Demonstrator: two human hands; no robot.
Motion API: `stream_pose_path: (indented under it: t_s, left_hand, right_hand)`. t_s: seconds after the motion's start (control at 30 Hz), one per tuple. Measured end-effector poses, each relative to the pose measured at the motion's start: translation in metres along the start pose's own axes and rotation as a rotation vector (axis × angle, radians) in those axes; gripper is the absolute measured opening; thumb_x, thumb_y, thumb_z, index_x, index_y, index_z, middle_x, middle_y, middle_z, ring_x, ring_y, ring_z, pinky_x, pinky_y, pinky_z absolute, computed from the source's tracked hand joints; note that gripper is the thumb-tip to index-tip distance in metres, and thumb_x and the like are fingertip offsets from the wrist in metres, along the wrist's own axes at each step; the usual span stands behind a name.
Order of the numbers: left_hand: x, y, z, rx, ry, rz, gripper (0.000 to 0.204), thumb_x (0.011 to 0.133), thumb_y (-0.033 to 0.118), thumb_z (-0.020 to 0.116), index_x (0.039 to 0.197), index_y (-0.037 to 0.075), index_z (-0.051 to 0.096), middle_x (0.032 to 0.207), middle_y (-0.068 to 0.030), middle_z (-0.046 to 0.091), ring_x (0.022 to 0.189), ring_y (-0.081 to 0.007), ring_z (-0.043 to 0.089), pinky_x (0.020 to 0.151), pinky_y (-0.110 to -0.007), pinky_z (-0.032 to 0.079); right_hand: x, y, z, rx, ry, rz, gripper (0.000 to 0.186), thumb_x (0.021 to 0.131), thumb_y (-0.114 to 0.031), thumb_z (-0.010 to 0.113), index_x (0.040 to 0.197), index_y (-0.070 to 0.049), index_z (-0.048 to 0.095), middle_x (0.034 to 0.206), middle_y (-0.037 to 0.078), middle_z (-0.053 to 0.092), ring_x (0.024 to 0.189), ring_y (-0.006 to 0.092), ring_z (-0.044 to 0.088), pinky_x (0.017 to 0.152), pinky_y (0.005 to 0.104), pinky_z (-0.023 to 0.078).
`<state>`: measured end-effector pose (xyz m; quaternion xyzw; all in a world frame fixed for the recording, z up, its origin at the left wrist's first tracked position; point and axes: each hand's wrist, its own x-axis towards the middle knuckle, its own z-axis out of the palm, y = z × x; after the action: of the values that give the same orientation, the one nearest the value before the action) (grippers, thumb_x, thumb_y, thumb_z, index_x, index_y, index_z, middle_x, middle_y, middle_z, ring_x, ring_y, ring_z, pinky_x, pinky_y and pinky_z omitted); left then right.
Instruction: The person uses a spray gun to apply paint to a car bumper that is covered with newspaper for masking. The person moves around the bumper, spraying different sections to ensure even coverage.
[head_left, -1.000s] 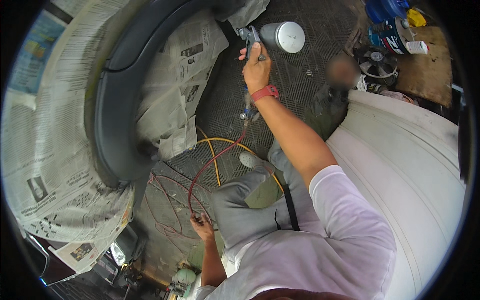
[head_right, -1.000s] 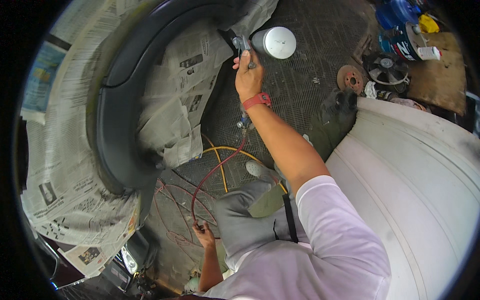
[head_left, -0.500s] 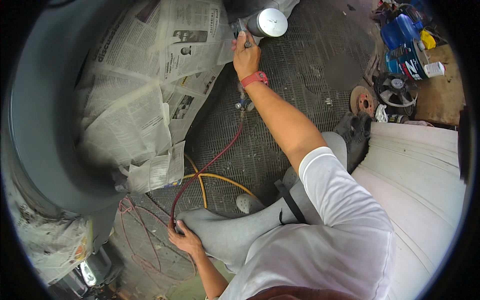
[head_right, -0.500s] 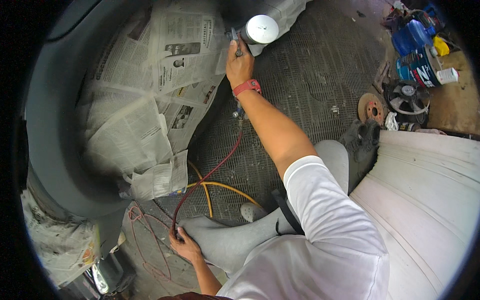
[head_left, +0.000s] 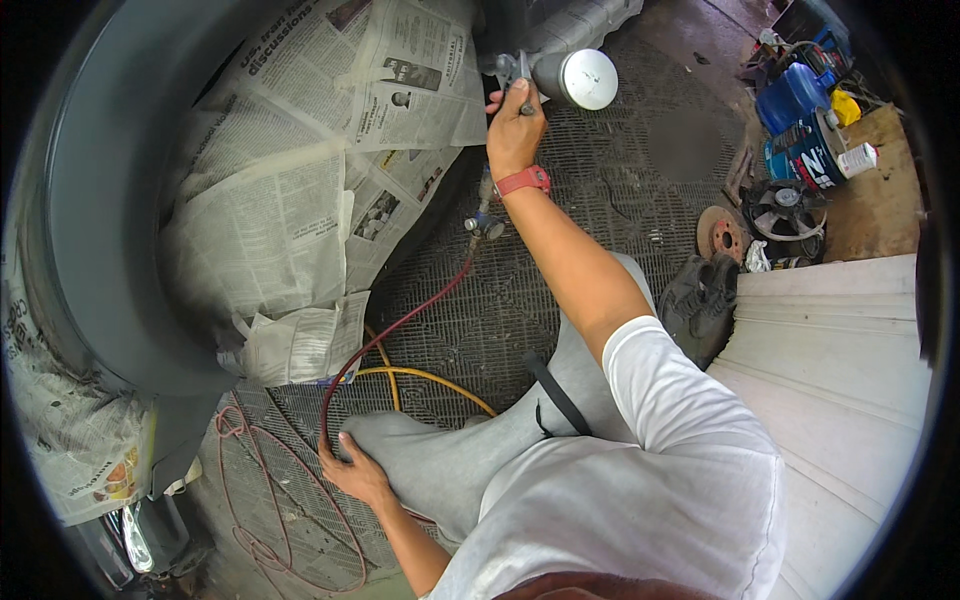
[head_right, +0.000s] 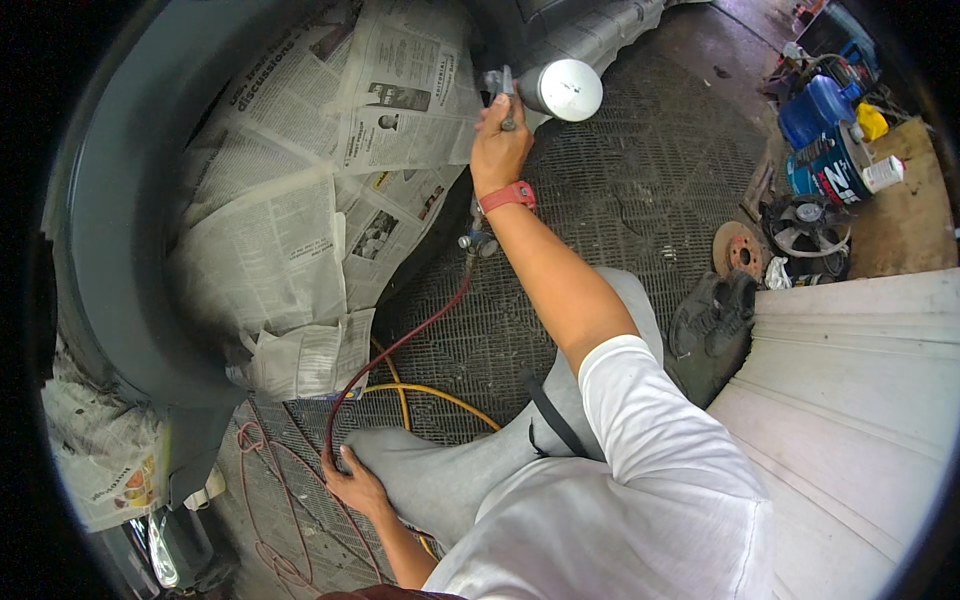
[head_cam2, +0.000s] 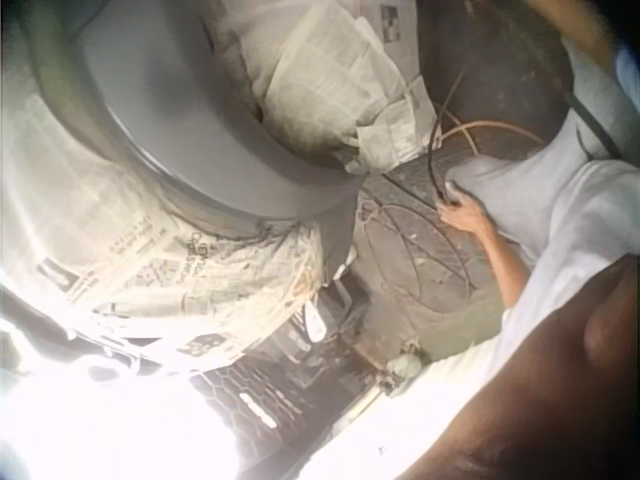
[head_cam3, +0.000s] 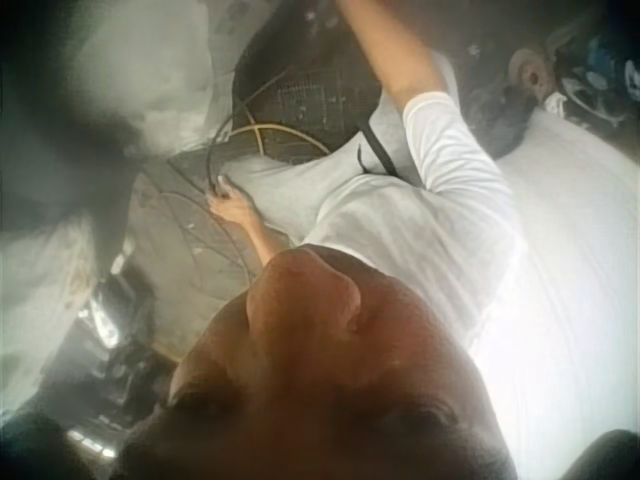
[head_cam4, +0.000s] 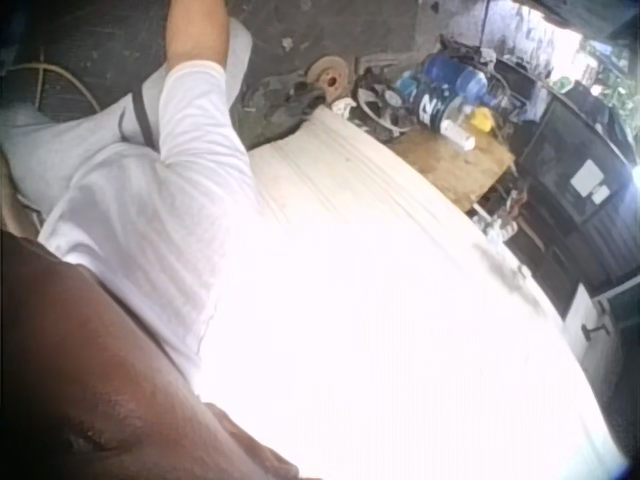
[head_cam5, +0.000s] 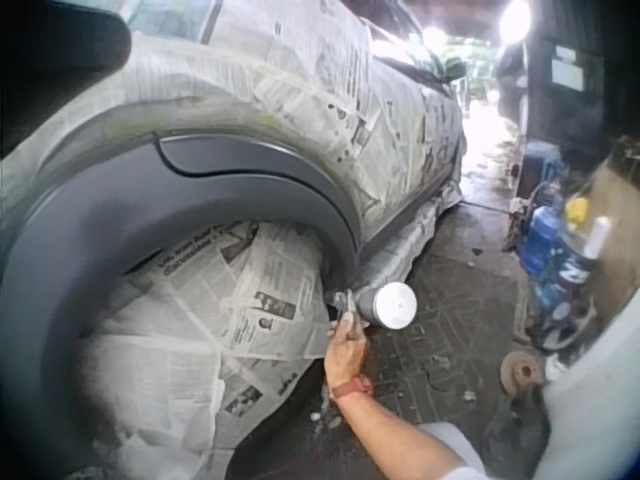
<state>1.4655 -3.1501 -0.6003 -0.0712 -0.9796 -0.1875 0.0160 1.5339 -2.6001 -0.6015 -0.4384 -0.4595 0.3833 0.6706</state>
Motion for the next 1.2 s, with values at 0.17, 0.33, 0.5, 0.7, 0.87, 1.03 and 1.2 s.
stream_pose_path:
  t_s: [0.17,0.33,0.5,0.7,0.87,1.03,1.2]
  left_hand:
    - [0.026,-0.042,0.019,-0.244,-0.143,-0.206,0.075,0.107,0.066,0.044,0.153,0.007,0.054,0.149,-0.025,0.059,0.139,-0.045,0.053,0.117,-0.049,0.04]
    - [0.045,-0.053,0.012,0.057,-0.155,-0.019,0.072,0.103,0.055,0.06,0.151,0.001,0.054,0.15,-0.025,0.058,0.139,-0.0467,0.052,0.118,-0.053,0.038]
    - [0.017,0.161,-0.028,-0.293,-0.157,0.71,0.068,0.093,0.028,0.08,0.149,-0.001,0.054,0.147,-0.0222,0.059,0.136,-0.042,0.054,0.117,-0.05,0.039]
    - [0.0,0.32,-0.014,-0.481,-0.074,1.311,0.112,0.07,0.047,0.094,0.161,0.01,0.04,0.155,-0.0213,0.052,0.14,-0.0415,0.052,0.116,-0.051,0.044]
    - [0.011,0.342,0.003,-0.5,-0.091,1.32,0.111,0.067,0.034,0.097,0.162,0.014,0.04,0.145,-0.0189,0.062,0.131,-0.0402,0.06,0.113,-0.051,0.047]
    - [0.012,0.36,0.004,-0.719,-0.273,1.04,0.115,0.069,0.028,0.096,0.165,0.011,0.034,0.154,-0.0239,0.055,0.139,-0.0409,0.057,0.118,-0.05,0.043]
    - [0.007,0.331,0.044,-0.884,-0.45,0.81,0.106,0.095,0.054,0.073,0.167,-0.003,0.02,0.167,-0.0334,0.031,0.156,-0.0445,0.032,0.127,-0.05,0.028]
  right_hand:
    - [-0.001,-0.036,-0.007,0.059,-0.121,-0.021,0.052,0.114,-0.043,0.041,0.109,0.002,0.066,0.09,0.01,0.074,0.065,0.015,0.068,0.047,0.0288,0.051]
    - [-0.008,-0.042,-0.04,-0.026,-0.06,0.013,0.049,0.114,-0.041,0.045,0.127,0.002,0.066,0.095,0.009,0.075,0.077,0.0159,0.071,0.058,0.031,0.054]
    - [-0.07,-0.043,-0.087,-0.271,-0.341,-0.236,0.052,0.113,-0.029,0.049,0.157,-0.002,0.049,0.111,0.019,0.076,0.099,0.0237,0.075,0.092,0.0374,0.056]
    - [-0.153,-0.062,-0.085,-0.093,-0.668,-0.261,0.041,0.098,-0.026,0.069,0.129,0.0,0.066,0.111,0.031,0.071,0.102,0.0498,0.069,0.085,0.0523,0.057]
    - [-0.176,-0.064,-0.103,-0.228,-0.862,-0.133,0.045,0.095,-0.017,0.07,0.134,0.004,0.062,0.134,0.027,0.068,0.127,0.0467,0.063,0.107,0.0478,0.051]
    - [-0.183,-0.07,-0.121,-0.152,-0.808,0.032,0.04,0.102,-0.015,0.064,0.137,0.005,0.062,0.118,0.03,0.072,0.108,0.0476,0.071,0.09,0.0442,0.058]
    - [-0.149,-0.074,-0.121,0.037,-0.537,-0.053,0.051,0.112,-0.029,0.052,0.155,-0.001,0.051,0.111,0.019,0.076,0.094,0.0257,0.076,0.088,0.0384,0.058]
